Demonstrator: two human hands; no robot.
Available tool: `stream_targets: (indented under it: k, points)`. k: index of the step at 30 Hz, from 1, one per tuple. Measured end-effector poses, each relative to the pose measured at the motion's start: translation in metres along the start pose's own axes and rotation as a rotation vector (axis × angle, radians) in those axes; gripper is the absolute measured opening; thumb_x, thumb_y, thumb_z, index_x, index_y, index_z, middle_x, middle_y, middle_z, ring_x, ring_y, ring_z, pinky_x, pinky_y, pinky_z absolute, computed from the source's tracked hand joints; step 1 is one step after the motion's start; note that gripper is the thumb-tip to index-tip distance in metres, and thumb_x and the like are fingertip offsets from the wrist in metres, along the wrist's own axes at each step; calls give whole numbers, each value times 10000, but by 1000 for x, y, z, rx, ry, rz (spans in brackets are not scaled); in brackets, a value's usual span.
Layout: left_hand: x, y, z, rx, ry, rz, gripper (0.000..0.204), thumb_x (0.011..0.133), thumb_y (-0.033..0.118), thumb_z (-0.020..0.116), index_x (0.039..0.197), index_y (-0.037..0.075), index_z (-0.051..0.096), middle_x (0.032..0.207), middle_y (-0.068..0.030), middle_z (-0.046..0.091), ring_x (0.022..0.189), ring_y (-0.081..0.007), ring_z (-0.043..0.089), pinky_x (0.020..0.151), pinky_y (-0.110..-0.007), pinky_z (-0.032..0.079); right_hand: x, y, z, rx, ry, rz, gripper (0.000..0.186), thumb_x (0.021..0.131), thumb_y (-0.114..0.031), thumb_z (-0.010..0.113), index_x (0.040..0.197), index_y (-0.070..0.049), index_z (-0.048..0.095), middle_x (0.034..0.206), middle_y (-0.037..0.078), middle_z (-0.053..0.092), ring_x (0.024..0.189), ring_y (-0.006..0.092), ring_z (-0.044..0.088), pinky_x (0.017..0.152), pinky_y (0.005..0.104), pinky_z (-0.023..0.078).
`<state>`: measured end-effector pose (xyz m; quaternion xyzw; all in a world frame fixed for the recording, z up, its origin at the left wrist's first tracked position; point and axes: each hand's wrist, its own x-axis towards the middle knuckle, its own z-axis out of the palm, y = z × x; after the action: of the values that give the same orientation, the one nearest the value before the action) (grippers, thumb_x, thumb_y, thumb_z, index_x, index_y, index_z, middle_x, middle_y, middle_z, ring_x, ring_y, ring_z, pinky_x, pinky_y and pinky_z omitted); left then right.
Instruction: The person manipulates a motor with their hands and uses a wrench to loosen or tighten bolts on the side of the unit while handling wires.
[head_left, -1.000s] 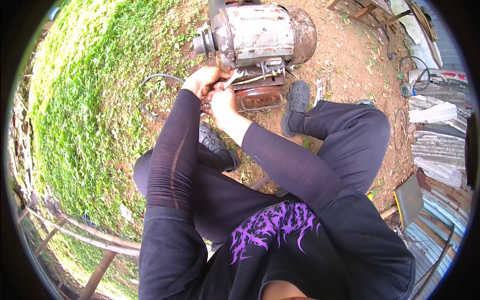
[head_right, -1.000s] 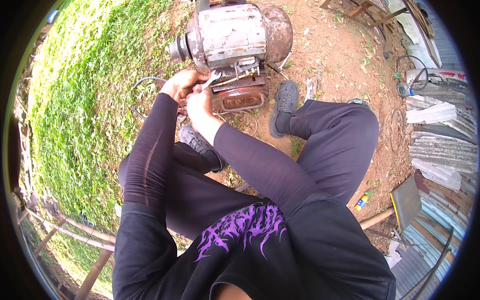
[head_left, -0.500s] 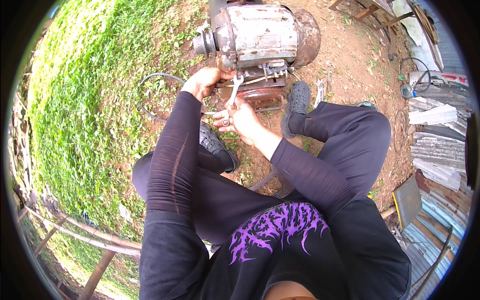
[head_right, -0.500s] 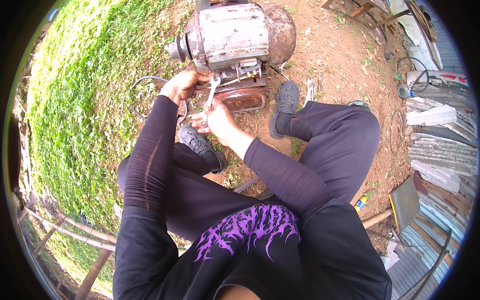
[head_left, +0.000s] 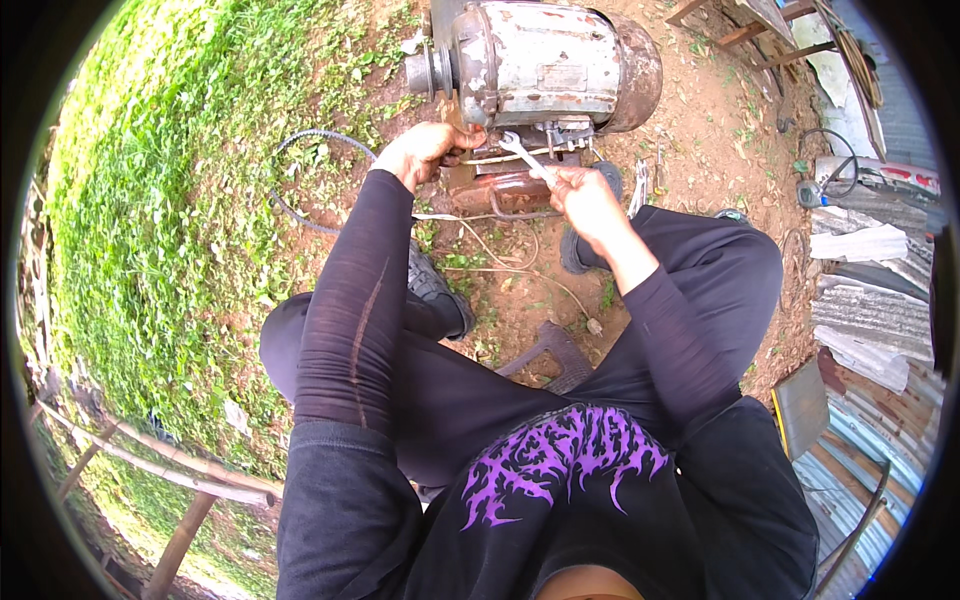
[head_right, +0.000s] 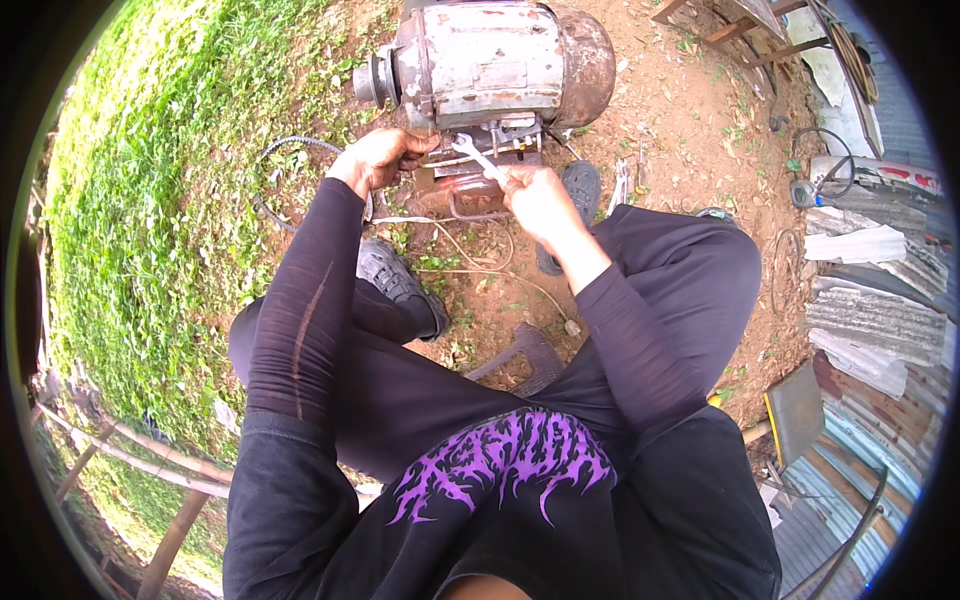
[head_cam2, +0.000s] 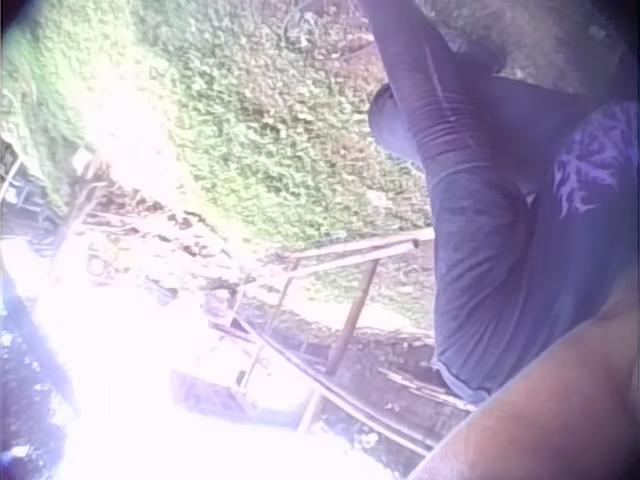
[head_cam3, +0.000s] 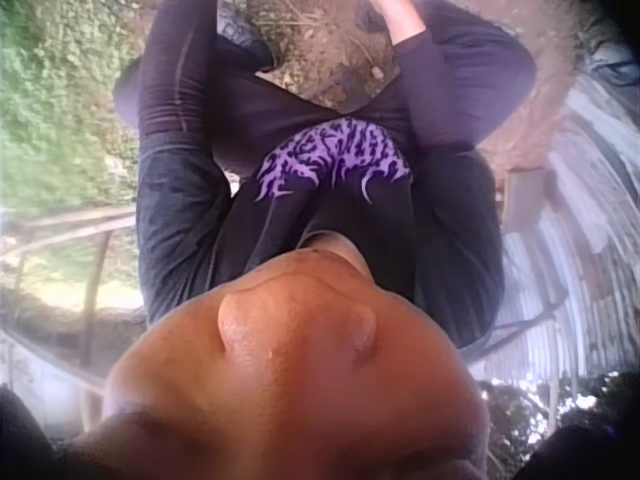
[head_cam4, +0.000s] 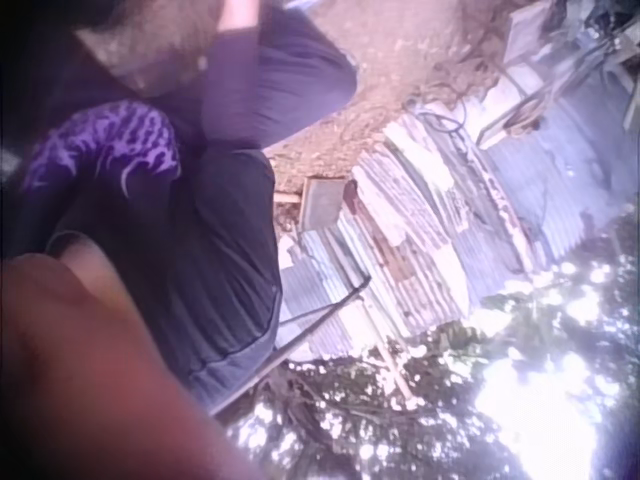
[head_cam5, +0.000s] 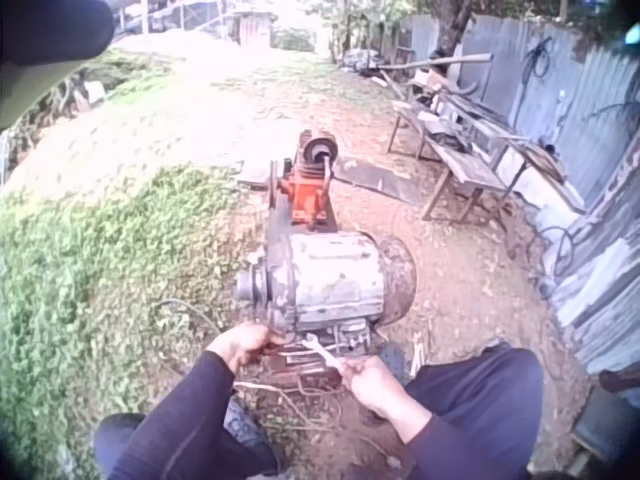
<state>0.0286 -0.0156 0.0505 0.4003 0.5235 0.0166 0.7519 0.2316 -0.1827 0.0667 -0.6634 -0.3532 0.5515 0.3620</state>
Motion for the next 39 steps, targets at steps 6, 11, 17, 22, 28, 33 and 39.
stream_targets:
  k: [6, 11, 17, 22, 28, 33, 39]
  points:
    - [22, -18, -16, -16, -19, 38, 138, 846, 295, 726, 882, 162, 731, 664, 80, 458, 609, -77, 307, 569, -261, 224, 12, -40, -21, -95, -122, 129, 256, 959, -107, 513, 1148, -17, 660, 610, -68, 456, 440, 24, 289, 397, 211, 210]
    - [10, -7, -6, -24, -56, 5, 133, 841, 294, 735, 843, 163, 720, 705, 82, 477, 652, -77, 323, 607, -267, 234, 18, -38, -36, 10, -133, 224, 243, 907, -99, 554, 1098, -18, 678, 606, -58, 481, 431, 27, 310, 383, 221, 202]
    - [17, -13, -10, -55, -65, 55, 122, 848, 278, 728, 833, 158, 720, 666, 84, 460, 616, -78, 309, 585, -251, 219, 25, -32, -20, 22, -215, 288, 209, 972, -179, 520, 1082, -77, 665, 624, -83, 457, 450, 17, 326, 374, 197, 230]
    - [8, -5, 3, -38, 8, 30, 153, 843, 254, 731, 898, 112, 738, 676, 75, 535, 584, -80, 314, 549, -228, 223, 2, -13, 27, 193, -166, 290, 125, 987, -130, 423, 925, -105, 529, 605, -59, 409, 428, 49, 329, 345, 221, 237]
    - [31, -21, -24, -47, -42, 49, 140, 857, 172, 703, 961, 84, 733, 780, 45, 615, 588, -85, 313, 529, -233, 238, -4, -4, 121, 479, 102, 198, 138, 1004, -164, 414, 918, -104, 503, 615, -45, 417, 459, 69, 396, 386, 244, 300]
    - [8, -4, -3, -132, -21, 76, 181, 862, 123, 687, 1026, 46, 701, 834, -9, 656, 632, -99, 480, 569, -259, 403, 22, 2, 177, 662, 252, 24, 73, 998, -127, 418, 995, -71, 465, 760, -13, 442, 630, 68, 432, 538, 228, 378]
    - [14, -7, -19, -86, -116, -5, 215, 884, 112, 638, 1082, 39, 675, 855, -51, 674, 650, -122, 566, 536, -260, 464, 29, -15, 178, 1201, -103, 150, 57, 1013, -131, 420, 996, -108, 468, 755, 25, 485, 660, 156, 514, 608, 316, 453]
